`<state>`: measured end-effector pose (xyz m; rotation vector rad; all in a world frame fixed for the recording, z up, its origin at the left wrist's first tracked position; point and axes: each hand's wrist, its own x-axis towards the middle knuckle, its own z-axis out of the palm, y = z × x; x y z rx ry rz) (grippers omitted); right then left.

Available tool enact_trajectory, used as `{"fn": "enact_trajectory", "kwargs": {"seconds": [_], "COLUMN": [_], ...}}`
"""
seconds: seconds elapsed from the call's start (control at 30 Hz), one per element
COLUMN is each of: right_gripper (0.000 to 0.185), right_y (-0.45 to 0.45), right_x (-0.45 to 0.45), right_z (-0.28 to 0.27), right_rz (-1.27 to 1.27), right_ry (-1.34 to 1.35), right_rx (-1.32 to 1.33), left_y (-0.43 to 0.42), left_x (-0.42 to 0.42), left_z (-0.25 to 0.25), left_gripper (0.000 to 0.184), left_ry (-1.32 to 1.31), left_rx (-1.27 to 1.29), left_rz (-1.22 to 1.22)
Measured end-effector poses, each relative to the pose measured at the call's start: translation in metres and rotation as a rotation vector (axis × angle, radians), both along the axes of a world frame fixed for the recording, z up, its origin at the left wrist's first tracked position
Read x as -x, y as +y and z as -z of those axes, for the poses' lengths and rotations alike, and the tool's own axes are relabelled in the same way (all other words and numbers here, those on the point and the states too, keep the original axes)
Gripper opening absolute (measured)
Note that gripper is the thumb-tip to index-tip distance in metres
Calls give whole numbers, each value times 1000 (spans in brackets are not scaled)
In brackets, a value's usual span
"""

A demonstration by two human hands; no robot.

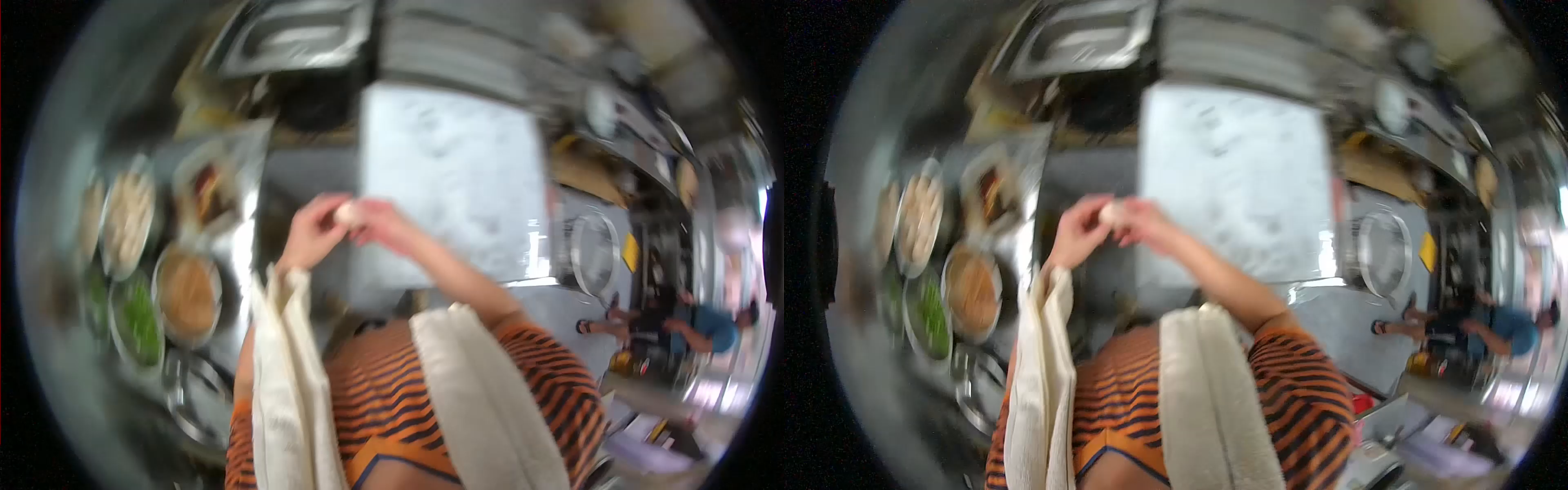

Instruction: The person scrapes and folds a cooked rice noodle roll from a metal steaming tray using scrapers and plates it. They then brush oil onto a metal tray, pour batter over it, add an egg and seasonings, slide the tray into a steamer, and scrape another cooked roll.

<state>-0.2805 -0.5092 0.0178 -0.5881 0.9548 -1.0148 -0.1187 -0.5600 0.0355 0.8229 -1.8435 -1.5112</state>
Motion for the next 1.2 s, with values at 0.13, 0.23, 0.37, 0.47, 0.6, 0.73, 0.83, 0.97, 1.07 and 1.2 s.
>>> {"fn": "enact_trajectory", "kwargs": {"seconds": [0.13,0.23,0.37,0.47,0.6,0.73,0.83,0.97,1.07,1.2], "right_gripper": [30,32,30,26,24,42,35,24,30,46], "right_y": [57,81,117,127,134,130,128,140,154,185], "right_x": [93,157,219,253,267,283,314,396,495,572], "right_z": [-5,7,7,36,38,25,10,-14,7,66], "right_rz": [320,336,256,231,351,662,911,1138,1258,667], "right_ry": [299,429,812,993,1102,1079,884,1066,1276,1618], "right_rx": [212,289,438,645,646,430,532,635,218,-303], "left_y": [19,38,58,76,79,89,89,95,75,53], "left_x": [114,181,240,275,309,351,380,384,349,242], "left_z": [9,21,32,14,26,-12,-16,-47,-28,40], "left_gripper": [33,35,31,26,28,36,55,65,56,49], "left_ry": [-88,-48,105,-44,-236,-320,-187,-25,-134,-368], "left_rx": [-91,-115,21,311,657,293,109,-82,7,-27], "left_rz": [144,225,252,265,222,322,403,371,239,-15]}}
